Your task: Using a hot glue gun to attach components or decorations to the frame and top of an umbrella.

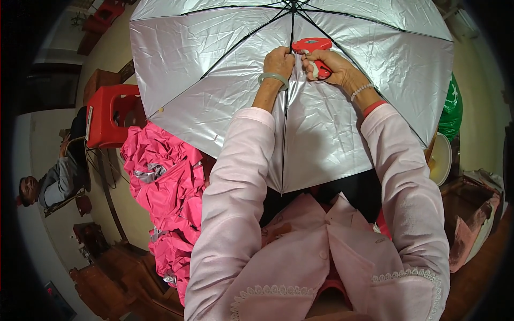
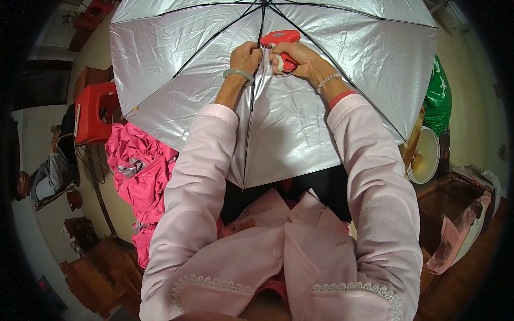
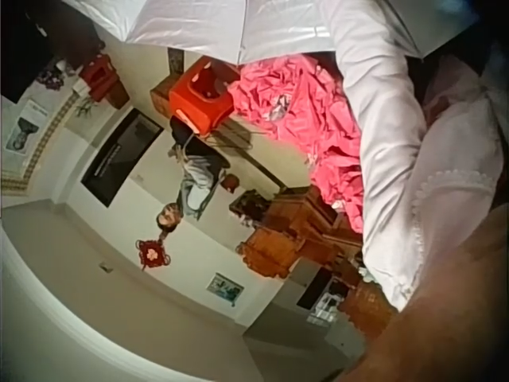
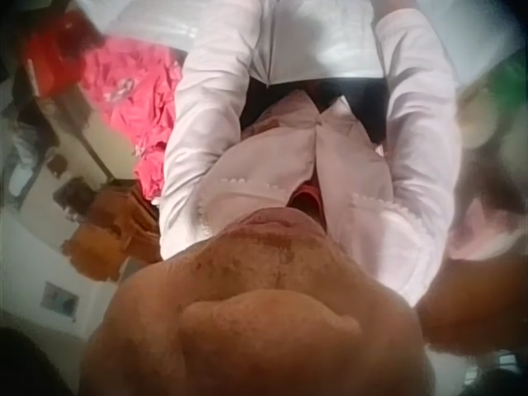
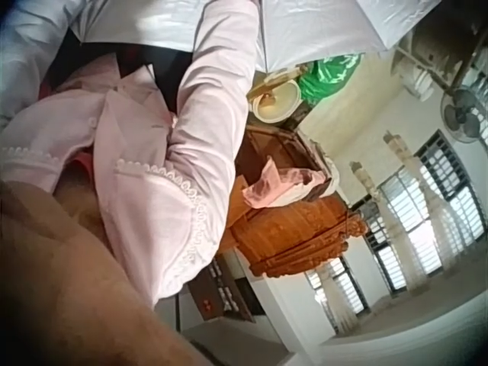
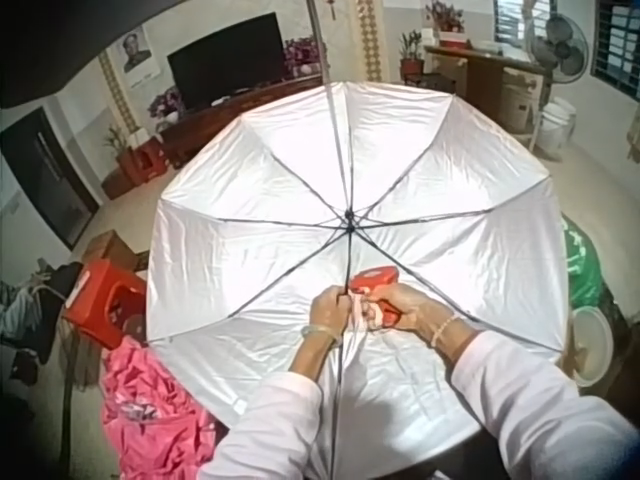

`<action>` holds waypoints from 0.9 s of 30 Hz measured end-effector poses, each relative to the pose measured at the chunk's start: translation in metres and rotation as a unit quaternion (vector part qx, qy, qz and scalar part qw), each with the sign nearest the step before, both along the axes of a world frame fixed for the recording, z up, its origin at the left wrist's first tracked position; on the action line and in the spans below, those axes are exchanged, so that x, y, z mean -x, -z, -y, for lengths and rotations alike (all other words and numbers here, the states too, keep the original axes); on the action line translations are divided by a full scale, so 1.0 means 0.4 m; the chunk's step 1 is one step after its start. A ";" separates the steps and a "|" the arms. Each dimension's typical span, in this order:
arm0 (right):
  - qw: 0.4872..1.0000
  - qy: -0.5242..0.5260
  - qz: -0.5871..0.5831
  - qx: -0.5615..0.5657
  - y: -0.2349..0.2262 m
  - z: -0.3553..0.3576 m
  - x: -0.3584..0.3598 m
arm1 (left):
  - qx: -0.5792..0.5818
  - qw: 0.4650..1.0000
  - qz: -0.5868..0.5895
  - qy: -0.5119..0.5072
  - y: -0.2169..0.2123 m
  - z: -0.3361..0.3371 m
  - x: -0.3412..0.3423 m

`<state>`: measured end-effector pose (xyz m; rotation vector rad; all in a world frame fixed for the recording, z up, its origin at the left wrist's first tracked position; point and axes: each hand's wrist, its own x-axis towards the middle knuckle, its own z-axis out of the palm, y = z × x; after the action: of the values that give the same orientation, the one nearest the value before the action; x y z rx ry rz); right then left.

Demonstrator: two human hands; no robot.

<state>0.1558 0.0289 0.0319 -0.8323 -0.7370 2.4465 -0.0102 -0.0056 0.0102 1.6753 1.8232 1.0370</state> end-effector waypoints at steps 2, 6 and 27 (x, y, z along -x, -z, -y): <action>1.000 -0.001 0.010 0.004 0.002 -0.004 0.000 | -0.004 1.000 -0.003 -0.001 0.000 -0.001 0.001; 0.999 -0.028 0.017 0.036 0.002 -0.015 -0.005 | -0.011 1.000 -0.024 -0.003 0.002 -0.003 0.000; 0.973 0.075 0.142 -0.167 -0.109 -0.035 -0.107 | 0.053 0.956 -0.273 0.093 -0.060 -0.064 0.127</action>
<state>0.1986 0.0428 0.0754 -1.0679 -1.1093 2.0147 -0.0611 0.0200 0.0343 2.1646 1.9399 0.4051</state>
